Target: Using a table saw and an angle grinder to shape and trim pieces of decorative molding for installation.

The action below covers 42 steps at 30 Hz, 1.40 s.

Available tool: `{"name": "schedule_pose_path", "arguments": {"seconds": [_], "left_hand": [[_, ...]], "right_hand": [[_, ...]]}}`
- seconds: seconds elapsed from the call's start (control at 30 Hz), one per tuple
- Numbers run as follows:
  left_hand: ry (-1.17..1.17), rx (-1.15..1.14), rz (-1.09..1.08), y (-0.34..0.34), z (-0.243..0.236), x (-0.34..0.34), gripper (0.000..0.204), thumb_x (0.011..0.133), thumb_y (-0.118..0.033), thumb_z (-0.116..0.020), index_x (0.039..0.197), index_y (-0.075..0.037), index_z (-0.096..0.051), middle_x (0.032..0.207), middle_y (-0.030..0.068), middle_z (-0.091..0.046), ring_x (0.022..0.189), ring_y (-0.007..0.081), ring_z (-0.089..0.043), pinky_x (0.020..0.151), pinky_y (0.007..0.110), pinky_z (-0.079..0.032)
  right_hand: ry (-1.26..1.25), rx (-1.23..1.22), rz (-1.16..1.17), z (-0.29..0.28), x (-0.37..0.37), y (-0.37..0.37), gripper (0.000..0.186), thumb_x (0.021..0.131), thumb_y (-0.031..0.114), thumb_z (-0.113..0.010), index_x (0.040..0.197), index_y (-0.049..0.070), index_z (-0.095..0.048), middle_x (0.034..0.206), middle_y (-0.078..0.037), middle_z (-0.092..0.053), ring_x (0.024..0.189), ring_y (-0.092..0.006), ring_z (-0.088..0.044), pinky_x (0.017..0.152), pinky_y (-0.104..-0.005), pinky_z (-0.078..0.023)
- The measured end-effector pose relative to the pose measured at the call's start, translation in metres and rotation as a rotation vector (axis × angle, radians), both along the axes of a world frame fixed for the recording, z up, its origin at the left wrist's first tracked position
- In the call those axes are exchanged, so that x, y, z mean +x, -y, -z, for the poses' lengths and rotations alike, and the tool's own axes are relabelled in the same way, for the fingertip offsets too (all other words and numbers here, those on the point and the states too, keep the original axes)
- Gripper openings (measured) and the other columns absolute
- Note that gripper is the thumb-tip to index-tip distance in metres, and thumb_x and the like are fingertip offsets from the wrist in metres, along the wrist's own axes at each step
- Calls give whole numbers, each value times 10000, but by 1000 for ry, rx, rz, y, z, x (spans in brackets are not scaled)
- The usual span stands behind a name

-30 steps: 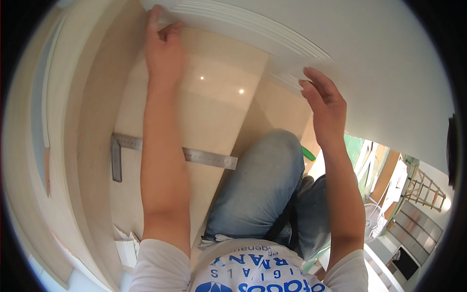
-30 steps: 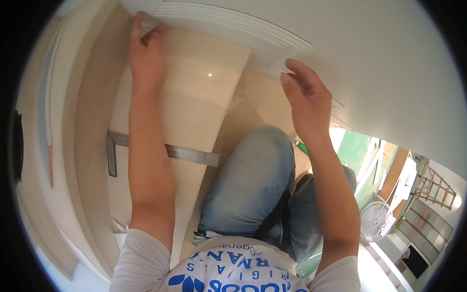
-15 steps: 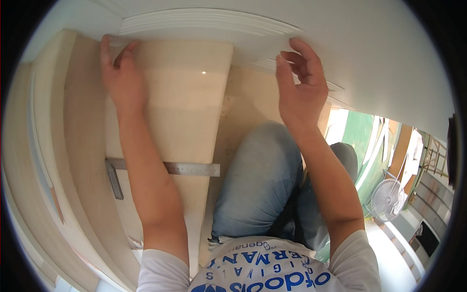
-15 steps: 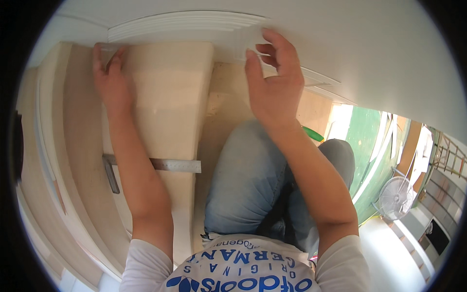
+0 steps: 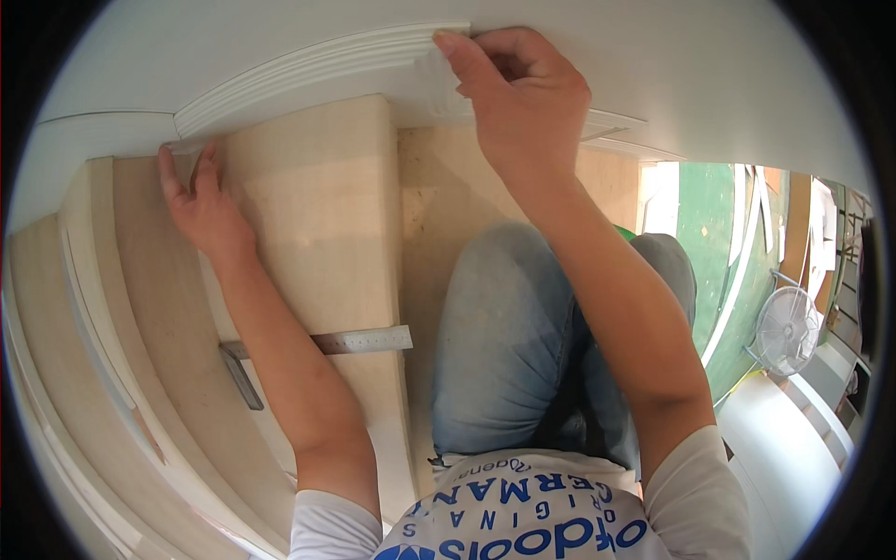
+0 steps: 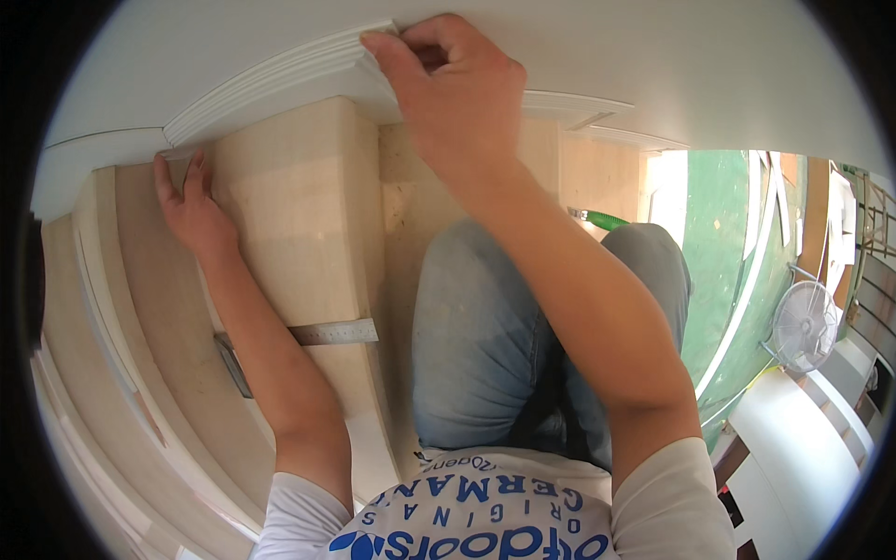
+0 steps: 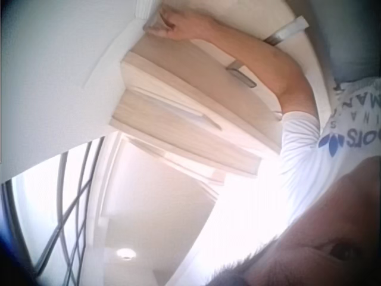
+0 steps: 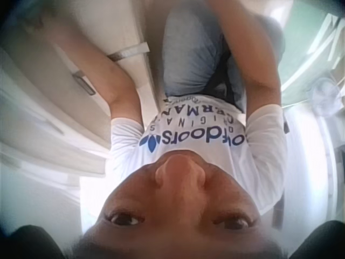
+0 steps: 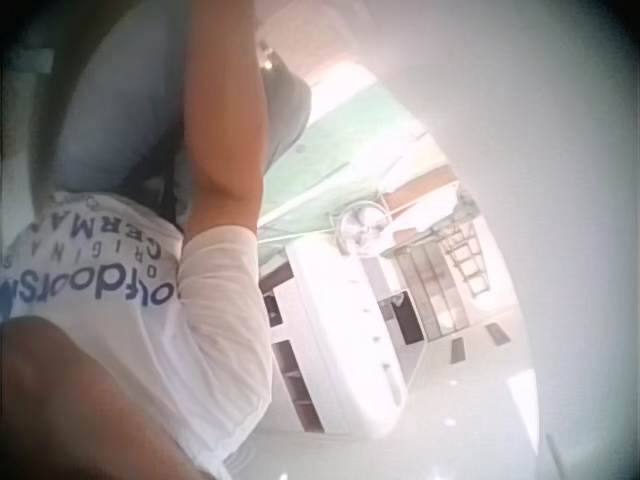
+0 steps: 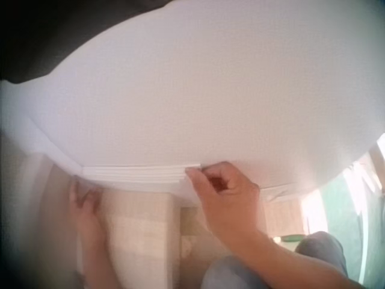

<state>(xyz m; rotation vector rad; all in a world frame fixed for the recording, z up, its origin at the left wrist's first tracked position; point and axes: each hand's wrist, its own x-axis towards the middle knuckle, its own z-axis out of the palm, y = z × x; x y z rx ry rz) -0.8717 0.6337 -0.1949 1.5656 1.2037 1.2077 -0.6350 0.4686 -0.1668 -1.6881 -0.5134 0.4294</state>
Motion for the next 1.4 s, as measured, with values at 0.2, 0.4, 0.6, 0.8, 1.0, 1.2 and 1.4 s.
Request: {"name": "schedule_pose_path", "arguments": {"seconds": [0.2,0.4,0.6,0.8,1.0,1.2,1.4], "left_hand": [[-24,7,5,2,1,1,639,1008,-2,-518,1590,70,-264,1588,184,-370,1283,304,-605,1098,406,-497],[-312,52,-74,5,-8,-7,645,1003,-102,-561,1576,67,-319,1538,154,-487,1245,222,-615,1083,335,-460],[-114,181,-56,-6,11,-3,675,951,-97,-614,1556,57,-359,1288,145,-701,1192,220,-615,1120,334,-384],[-57,5,-135,5,-6,-7,733,964,-58,-546,1600,65,-202,1289,211,-684,1214,200,-610,997,283,-471],[-323,-238,4,30,-52,22,635,1042,-3,-407,1641,-8,-195,1716,217,-164,1295,323,-534,1134,403,-402],[-456,1,-45,22,-29,14,661,1029,-1,-414,1641,5,-166,1722,220,-125,1516,360,-317,1219,402,-303],[-564,50,-1,16,-19,7,713,1021,-4,-433,1640,28,-81,1723,237,-51,1568,368,-193,1242,406,-276]], "right_hand": [[28,38,36,-3,-5,-1,282,879,270,-847,893,10,-740,762,-49,-725,689,-88,-653,622,-246,-510],[44,80,28,4,-8,-9,263,878,251,-846,892,7,-748,762,-47,-737,699,-95,-684,642,-236,-522],[131,133,20,21,10,-5,231,914,200,-817,944,-19,-749,855,-54,-757,751,-109,-703,721,-240,-573],[183,33,9,6,1,-4,309,903,298,-822,932,-3,-759,820,-40,-755,765,-111,-716,742,-237,-546],[200,-1,20,5,0,-3,325,908,321,-823,951,5,-763,840,-38,-758,779,-111,-721,770,-233,-550],[204,7,24,5,1,-4,335,931,325,-800,964,-6,-759,840,-52,-753,784,-123,-726,789,-242,-571],[180,-19,-7,-7,-5,-8,306,929,275,-801,969,-24,-753,862,-61,-752,798,-123,-724,789,-245,-578]]}}
